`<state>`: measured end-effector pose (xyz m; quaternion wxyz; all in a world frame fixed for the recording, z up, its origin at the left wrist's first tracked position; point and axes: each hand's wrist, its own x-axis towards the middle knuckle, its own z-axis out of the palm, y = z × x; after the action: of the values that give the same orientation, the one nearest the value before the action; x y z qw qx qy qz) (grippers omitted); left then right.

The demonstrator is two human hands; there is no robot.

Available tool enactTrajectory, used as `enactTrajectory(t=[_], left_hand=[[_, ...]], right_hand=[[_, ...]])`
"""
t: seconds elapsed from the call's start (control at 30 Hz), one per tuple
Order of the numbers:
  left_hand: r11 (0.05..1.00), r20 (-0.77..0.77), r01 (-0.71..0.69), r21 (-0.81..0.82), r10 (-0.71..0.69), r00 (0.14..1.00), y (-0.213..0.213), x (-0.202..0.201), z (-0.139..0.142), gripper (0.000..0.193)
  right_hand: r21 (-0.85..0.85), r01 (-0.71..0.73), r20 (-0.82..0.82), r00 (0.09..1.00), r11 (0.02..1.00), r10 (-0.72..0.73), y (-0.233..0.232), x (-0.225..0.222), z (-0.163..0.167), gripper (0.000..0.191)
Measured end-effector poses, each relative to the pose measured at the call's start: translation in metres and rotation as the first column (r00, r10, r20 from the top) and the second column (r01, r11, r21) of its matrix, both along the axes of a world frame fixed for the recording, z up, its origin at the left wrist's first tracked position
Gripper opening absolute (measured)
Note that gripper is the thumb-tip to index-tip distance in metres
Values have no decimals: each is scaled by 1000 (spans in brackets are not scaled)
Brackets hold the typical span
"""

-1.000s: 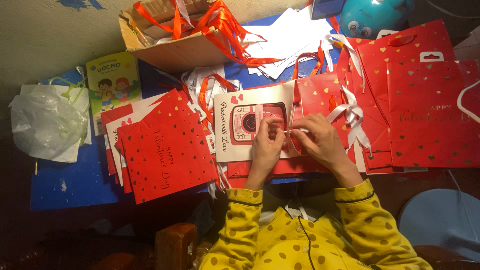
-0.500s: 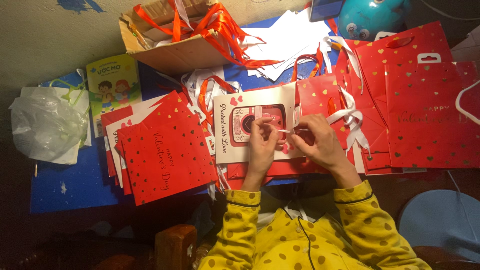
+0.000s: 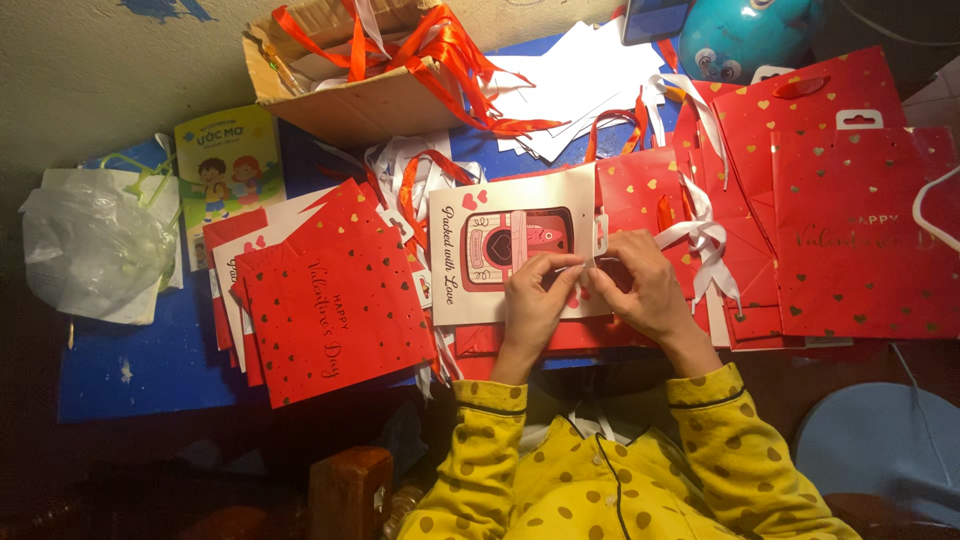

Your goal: The person assembles red Valentine's Day gift bags by threading white and orange ribbons through the bag handles and tying them. They handle multiple bags one at a time, adjusting ribbons and stacking the finished bags on the table.

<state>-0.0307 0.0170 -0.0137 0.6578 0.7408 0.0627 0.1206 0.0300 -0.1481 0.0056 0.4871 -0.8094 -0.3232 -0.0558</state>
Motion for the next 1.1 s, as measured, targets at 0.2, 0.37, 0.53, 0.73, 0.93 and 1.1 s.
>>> enactTrajectory(t=[0.2, 0.37, 0.53, 0.73, 0.93, 1.1], left_hand=[[908, -37, -76, -411, 67, 997, 1, 5, -24, 19], [860, 75, -42, -508, 93, 993, 8, 8, -26, 22], [881, -2, 63, -469, -72, 997, 7, 2, -7, 57], [984, -62, 30, -175, -41, 997, 0, -1, 9, 41], [999, 58, 15, -31, -13, 998, -2, -2, 4, 15], [999, -7, -43, 15, 43, 999, -3, -1, -3, 9]], right_hand=[[-29, 51, 58, 997, 998, -49, 0, -3, -7, 16], [-36, 65, 51, 997, 997, -64, 0, -4, -8, 15], [-25, 58, 63, 996, 998, -57, 0, -5, -6, 15], [-31, 58, 71, 996, 998, -56, 0, -5, -6, 16], [-26, 56, 77, 996, 998, -54, 0, -5, -5, 16], [-39, 64, 75, 995, 997, -61, 0, -5, -5, 16]])
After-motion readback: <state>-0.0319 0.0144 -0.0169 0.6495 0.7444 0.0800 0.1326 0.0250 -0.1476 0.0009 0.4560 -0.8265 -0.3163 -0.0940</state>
